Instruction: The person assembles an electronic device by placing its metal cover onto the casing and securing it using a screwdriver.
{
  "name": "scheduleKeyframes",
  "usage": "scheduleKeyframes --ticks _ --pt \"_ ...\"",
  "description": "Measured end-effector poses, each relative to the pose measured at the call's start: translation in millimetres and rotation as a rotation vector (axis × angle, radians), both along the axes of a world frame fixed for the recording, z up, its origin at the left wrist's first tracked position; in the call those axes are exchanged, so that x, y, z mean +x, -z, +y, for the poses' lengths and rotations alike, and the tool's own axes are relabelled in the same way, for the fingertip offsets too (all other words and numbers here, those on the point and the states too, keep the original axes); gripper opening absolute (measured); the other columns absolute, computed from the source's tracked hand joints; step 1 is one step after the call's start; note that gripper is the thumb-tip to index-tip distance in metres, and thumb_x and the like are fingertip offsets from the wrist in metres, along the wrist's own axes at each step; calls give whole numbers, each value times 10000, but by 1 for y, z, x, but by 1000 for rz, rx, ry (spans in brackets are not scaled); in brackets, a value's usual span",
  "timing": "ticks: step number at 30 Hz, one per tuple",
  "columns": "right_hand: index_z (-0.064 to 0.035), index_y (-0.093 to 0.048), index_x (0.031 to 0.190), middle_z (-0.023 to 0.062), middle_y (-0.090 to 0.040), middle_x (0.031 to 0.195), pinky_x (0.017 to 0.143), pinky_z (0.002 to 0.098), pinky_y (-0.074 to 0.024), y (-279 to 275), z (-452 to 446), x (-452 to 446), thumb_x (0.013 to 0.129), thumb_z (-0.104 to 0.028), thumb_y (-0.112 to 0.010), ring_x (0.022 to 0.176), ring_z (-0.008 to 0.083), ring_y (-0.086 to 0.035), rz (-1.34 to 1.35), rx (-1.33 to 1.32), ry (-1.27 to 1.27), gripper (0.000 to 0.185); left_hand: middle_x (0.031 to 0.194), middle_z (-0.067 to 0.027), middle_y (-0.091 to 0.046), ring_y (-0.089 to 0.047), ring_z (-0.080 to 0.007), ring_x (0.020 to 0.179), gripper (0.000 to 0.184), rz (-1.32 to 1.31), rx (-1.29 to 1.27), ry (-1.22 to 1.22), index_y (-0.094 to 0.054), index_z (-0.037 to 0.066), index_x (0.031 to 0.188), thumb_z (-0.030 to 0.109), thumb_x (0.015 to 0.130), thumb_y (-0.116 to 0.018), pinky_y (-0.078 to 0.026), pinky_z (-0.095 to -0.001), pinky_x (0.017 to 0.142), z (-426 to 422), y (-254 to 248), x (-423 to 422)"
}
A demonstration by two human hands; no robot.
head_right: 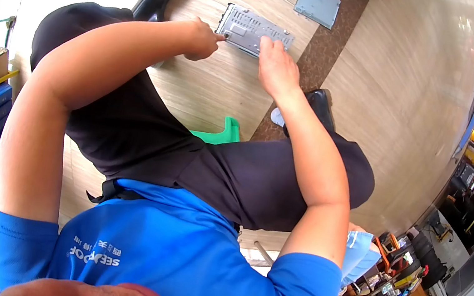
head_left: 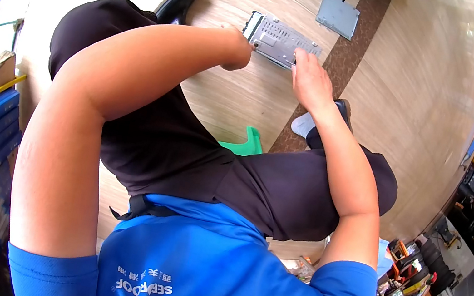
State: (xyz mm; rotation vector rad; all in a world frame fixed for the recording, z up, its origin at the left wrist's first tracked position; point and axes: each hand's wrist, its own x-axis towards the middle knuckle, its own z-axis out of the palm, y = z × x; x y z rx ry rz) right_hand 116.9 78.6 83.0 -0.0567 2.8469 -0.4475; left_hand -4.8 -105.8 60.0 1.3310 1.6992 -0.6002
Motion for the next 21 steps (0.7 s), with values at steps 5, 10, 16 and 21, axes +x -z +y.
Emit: scheduleKeyframes --ticks 5,10,16,21 --pt "-66 -474 1243 234 -567 1083 807 525 -531 4 1 1 895 -61 -551 952 434 -640 11 -37 12 357 1662 -29 -227 -564 -322 1290 504 -8 8 4 -576 73 1386 52 883 -599 -481 -521 977 -1 -5 0" --pt "-58 -462 1303 230 -585 1061 821 521 -533 7 2 2 891 -63 -560 950 434 -648 50 -27 -55 423 1660 -25 -233 -567 -321 1287 489 -6 29 17 -581 75 1379 64 890 -593 -489 -508 973 -2 -7 0" --pt "-61 -462 1305 236 -568 1110 824 521 -536 2 0 -1 879 -29 -541 969 432 -647 -30 -8 24 434 1660 -20 -233 -569 -317 1285 492 0 10 11 -573 82 1389 74 897 -589 -489 -517 968 -1 -6 0" --pt "-58 -465 1292 235 -601 1102 822 521 -538 6 1 1 890 -57 -545 974 435 -649 21 -13 -37 410 1657 -25 -240 -569 -319 1286 489 -3 22 -11 -574 83 1387 83 899 -590 -481 -529 977 -2 -1 0"
